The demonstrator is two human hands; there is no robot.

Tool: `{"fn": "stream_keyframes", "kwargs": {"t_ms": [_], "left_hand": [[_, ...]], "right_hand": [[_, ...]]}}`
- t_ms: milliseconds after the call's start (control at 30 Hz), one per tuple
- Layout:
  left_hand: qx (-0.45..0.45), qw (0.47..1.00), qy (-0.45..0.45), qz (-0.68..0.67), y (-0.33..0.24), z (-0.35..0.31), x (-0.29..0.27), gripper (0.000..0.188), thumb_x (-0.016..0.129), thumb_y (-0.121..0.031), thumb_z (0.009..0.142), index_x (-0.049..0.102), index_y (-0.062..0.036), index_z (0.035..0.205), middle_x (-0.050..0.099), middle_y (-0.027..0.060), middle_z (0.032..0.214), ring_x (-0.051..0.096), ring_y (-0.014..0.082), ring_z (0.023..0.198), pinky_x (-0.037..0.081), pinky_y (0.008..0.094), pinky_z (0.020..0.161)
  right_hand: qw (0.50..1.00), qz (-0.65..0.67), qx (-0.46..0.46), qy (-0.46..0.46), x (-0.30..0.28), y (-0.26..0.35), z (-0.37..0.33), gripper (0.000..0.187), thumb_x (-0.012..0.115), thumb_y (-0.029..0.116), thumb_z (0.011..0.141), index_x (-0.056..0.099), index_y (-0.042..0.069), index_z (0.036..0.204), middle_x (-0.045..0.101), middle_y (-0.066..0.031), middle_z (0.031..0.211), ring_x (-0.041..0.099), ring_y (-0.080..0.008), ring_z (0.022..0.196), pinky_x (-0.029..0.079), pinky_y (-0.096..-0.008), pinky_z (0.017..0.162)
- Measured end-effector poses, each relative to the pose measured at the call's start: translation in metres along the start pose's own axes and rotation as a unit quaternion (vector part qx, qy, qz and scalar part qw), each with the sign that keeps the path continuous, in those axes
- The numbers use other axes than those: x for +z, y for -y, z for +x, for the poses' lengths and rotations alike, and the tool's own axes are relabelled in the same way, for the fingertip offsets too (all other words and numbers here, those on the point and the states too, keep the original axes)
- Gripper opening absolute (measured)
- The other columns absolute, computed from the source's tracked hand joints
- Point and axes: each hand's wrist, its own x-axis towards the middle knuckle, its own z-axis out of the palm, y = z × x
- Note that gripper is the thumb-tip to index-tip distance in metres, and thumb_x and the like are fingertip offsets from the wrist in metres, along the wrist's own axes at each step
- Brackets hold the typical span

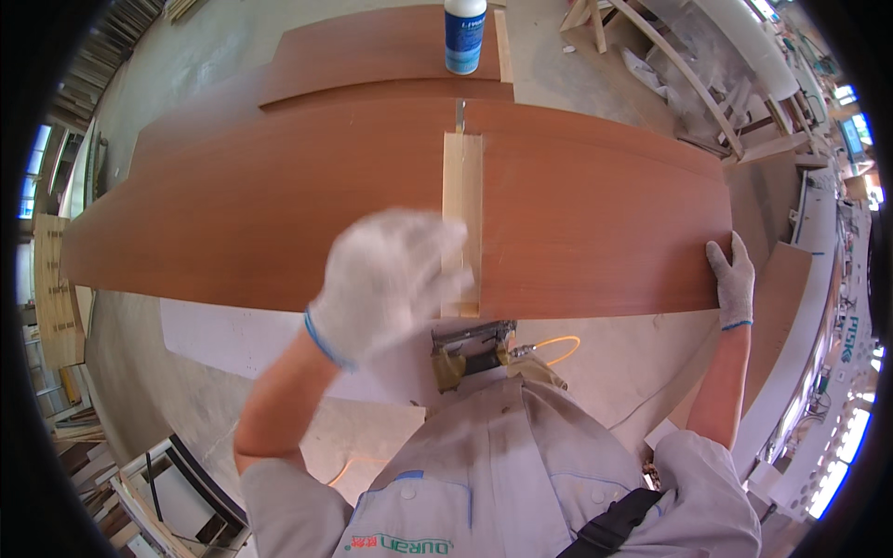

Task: The person moves a large wooden panel on a workbench, applies glue to a smaller wooden strip, and uses a pneumatic stapler to attach the strip to the panel.

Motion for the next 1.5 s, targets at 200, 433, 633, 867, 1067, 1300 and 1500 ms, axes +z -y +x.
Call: {"fn": "stream_keyframes", "kwargs": {"t_ms": [200,433,633,867,1067,1300,1500], "left_hand": [[-0.156,0.979,0.128,-0.013,0.118,0.123,0.017,0.06,0.073,-0.036,0.091,0.063,-0.004,0.14,0.065,0.0187,0.139,0.059,0.0356,0.132,0.046,0.0453,0.113],[-0.222,0.941,0.196,-0.165,0.117,0.138,0.018,0.049,0.075,-0.027,0.088,0.07,0.0008,0.128,0.072,0.0157,0.127,0.065,0.0276,0.12,0.05,0.0375,0.107],[-0.187,0.952,0.164,-0.179,0.125,0.136,0.022,0.045,0.08,-0.021,0.086,0.072,-0.0007,0.125,0.073,0.009,0.117,0.066,0.0203,0.111,0.052,0.0358,0.102],[-0.161,0.958,0.168,-0.168,0.134,0.142,0.028,0.045,0.08,-0.024,0.088,0.072,-0.0036,0.128,0.072,0.0063,0.114,0.066,0.0172,0.107,0.054,0.0337,0.098],[-0.109,0.969,0.165,-0.15,0.143,0.14,0.03,0.054,0.077,-0.034,0.092,0.069,-0.0018,0.134,0.072,0.0118,0.125,0.065,0.0212,0.117,0.05,0.0357,0.104],[-0.113,0.968,0.177,-0.14,0.14,0.142,0.032,0.055,0.077,-0.034,0.091,0.068,-0.0018,0.135,0.072,0.0116,0.125,0.065,0.0216,0.116,0.05,0.0365,0.104],[-0.136,0.96,0.175,-0.172,0.139,0.141,0.034,0.055,0.076,-0.034,0.091,0.069,-0.002,0.135,0.073,0.011,0.122,0.066,0.0207,0.113,0.05,0.0357,0.103]], "right_hand": [[1.0,0.0,0.007,0.002,0.004,0.02,-0.006,0.065,0.078,0.027,0.094,0.055,-0.007,0.145,0.069,-0.0171,0.132,0.064,-0.0231,0.122,0.048,-0.0362,0.108],[1.0,0.0,0.024,-0.015,0.002,0.015,-0.012,0.066,0.076,0.026,0.094,0.054,-0.006,0.147,0.067,-0.0177,0.137,0.063,-0.0244,0.125,0.048,-0.0363,0.109],[0.984,-0.148,0.003,-0.097,0.02,0.027,-0.017,0.073,0.082,0.032,0.09,0.054,-0.006,0.146,0.063,-0.0265,0.141,0.058,-0.036,0.136,0.043,-0.0414,0.116],[0.916,-0.117,-0.381,0.035,0.146,0.158,-0.167,0.095,0.096,0.046,0.06,0.061,-0.001,0.135,0.054,-0.0253,0.151,0.045,-0.0447,0.145,0.032,-0.059,0.122],[0.91,-0.081,-0.398,-0.087,0.207,0.167,-0.187,0.078,0.092,0.041,0.066,0.066,-0.002,0.126,0.06,-0.0231,0.143,0.053,-0.0416,0.138,0.034,-0.0574,0.12],[0.905,-0.085,-0.404,-0.104,0.202,0.176,-0.19,0.074,0.092,0.039,0.065,0.067,-0.002,0.121,0.064,-0.0224,0.136,0.058,-0.0423,0.131,0.039,-0.0567,0.114],[0.906,-0.096,-0.398,-0.106,0.203,0.177,-0.192,0.073,0.091,0.04,0.064,0.068,-0.001,0.119,0.065,-0.0216,0.134,0.058,-0.0415,0.13,0.04,-0.0565,0.114]]}}
